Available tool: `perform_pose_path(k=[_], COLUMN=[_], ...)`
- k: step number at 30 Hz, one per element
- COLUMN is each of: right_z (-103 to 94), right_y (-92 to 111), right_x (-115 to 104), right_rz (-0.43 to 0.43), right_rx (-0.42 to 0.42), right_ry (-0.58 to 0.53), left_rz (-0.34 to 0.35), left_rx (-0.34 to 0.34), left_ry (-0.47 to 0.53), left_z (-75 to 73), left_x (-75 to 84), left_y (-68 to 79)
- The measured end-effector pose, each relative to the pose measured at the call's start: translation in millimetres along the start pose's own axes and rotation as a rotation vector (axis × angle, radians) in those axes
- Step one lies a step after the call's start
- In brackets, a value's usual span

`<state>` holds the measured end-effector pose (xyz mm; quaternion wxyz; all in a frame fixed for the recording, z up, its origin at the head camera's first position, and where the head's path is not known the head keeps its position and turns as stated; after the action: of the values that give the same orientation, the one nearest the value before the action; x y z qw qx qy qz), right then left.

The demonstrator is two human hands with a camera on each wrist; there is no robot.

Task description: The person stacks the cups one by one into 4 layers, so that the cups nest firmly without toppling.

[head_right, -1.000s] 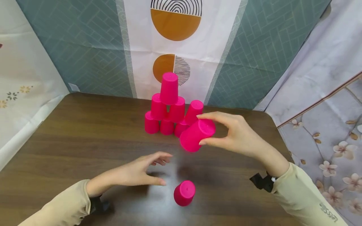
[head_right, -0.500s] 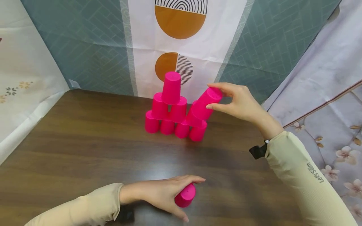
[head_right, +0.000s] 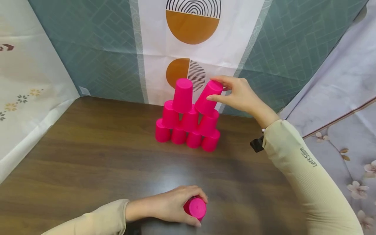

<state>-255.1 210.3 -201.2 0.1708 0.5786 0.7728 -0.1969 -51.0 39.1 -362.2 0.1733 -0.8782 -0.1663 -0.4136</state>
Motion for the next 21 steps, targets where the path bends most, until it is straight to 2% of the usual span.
perform_pose_path(k=[5, 9, 15, 21], right_z=[-1.3, 0.0, 4.7, 10.4], right_y=[-3, -5, -6, -4], right_x=[-4, -8, -13, -14], right_rz=[0.013, -0.009, -0.034, -0.057], right_rx=[0.006, -0.003, -0.033, -0.041], right_ry=[0.02, 0.027, 0.044, 0.041], left_rz=[0.054, 0.069, 0.066, 0.037], left_rx=[-0.003, 0.014, 0.032, 0.012], left_ry=[0.031, 0.055, 0.016, -0.018], left_z=[1.9, 2.6, 2.9, 3.9], left_x=[-0.9, -2.6, -3.9, -5.1], left_y=[1.0, 2.8, 5.5, 7.7])
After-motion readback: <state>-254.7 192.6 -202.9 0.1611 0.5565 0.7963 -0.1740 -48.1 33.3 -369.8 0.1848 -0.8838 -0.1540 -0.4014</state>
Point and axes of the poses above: each hand's wrist, its own y-axis away from the middle knuckle, its own z-axis out of the palm, x = y × z, the point moved 4 cm from there along -y, towards the middle knuckle, and after that the axes turned 10 degrees about z, right-handed, at the moved point
